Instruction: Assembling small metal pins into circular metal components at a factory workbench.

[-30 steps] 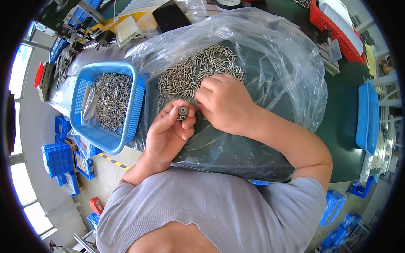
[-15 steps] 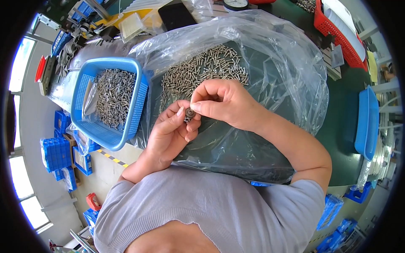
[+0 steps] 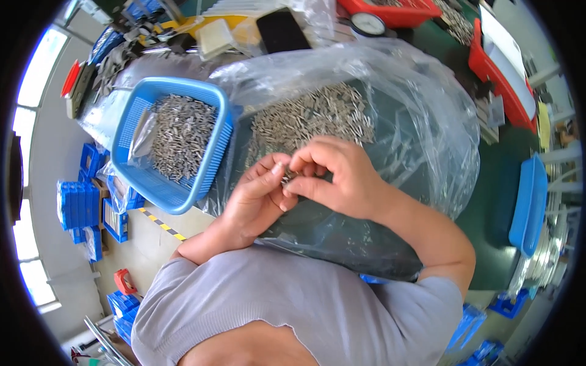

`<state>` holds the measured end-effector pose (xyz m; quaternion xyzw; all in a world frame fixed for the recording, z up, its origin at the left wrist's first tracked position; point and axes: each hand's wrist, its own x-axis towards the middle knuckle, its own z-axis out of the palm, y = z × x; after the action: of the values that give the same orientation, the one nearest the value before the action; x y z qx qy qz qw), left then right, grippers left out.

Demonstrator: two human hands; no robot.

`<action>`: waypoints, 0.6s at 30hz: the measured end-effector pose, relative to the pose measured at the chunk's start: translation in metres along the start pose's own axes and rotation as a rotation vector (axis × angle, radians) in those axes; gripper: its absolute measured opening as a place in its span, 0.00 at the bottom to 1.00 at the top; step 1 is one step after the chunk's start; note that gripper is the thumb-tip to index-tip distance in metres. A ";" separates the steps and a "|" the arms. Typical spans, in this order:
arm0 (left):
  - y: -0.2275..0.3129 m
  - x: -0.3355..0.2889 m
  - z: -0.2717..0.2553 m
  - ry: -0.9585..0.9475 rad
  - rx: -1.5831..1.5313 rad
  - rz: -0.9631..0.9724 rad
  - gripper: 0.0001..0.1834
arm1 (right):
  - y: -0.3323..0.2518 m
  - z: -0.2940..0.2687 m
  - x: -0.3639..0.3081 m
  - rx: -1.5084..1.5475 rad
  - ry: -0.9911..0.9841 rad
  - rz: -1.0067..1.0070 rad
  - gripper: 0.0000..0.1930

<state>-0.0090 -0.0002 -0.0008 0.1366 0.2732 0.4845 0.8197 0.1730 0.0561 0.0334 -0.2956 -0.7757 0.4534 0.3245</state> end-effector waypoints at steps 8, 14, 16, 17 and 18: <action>-0.007 -0.005 -0.002 -0.101 -0.080 0.014 0.09 | 0.000 0.006 -0.008 -0.101 0.064 -0.050 0.05; -0.008 -0.005 -0.002 -0.103 -0.077 -0.007 0.11 | -0.003 -0.004 -0.012 0.203 0.049 0.280 0.06; -0.005 -0.001 -0.003 -0.109 -0.079 -0.018 0.10 | 0.001 -0.006 -0.009 0.231 0.039 0.298 0.06; -0.006 -0.002 -0.003 -0.104 -0.090 -0.022 0.10 | -0.001 -0.005 -0.008 0.195 0.026 0.303 0.06; -0.004 -0.001 -0.001 -0.074 -0.066 -0.016 0.10 | -0.001 -0.005 -0.005 0.184 0.015 0.302 0.07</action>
<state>-0.0075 -0.0028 -0.0033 0.1252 0.2276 0.4811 0.8373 0.1796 0.0543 0.0351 -0.3811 -0.6755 0.5637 0.2840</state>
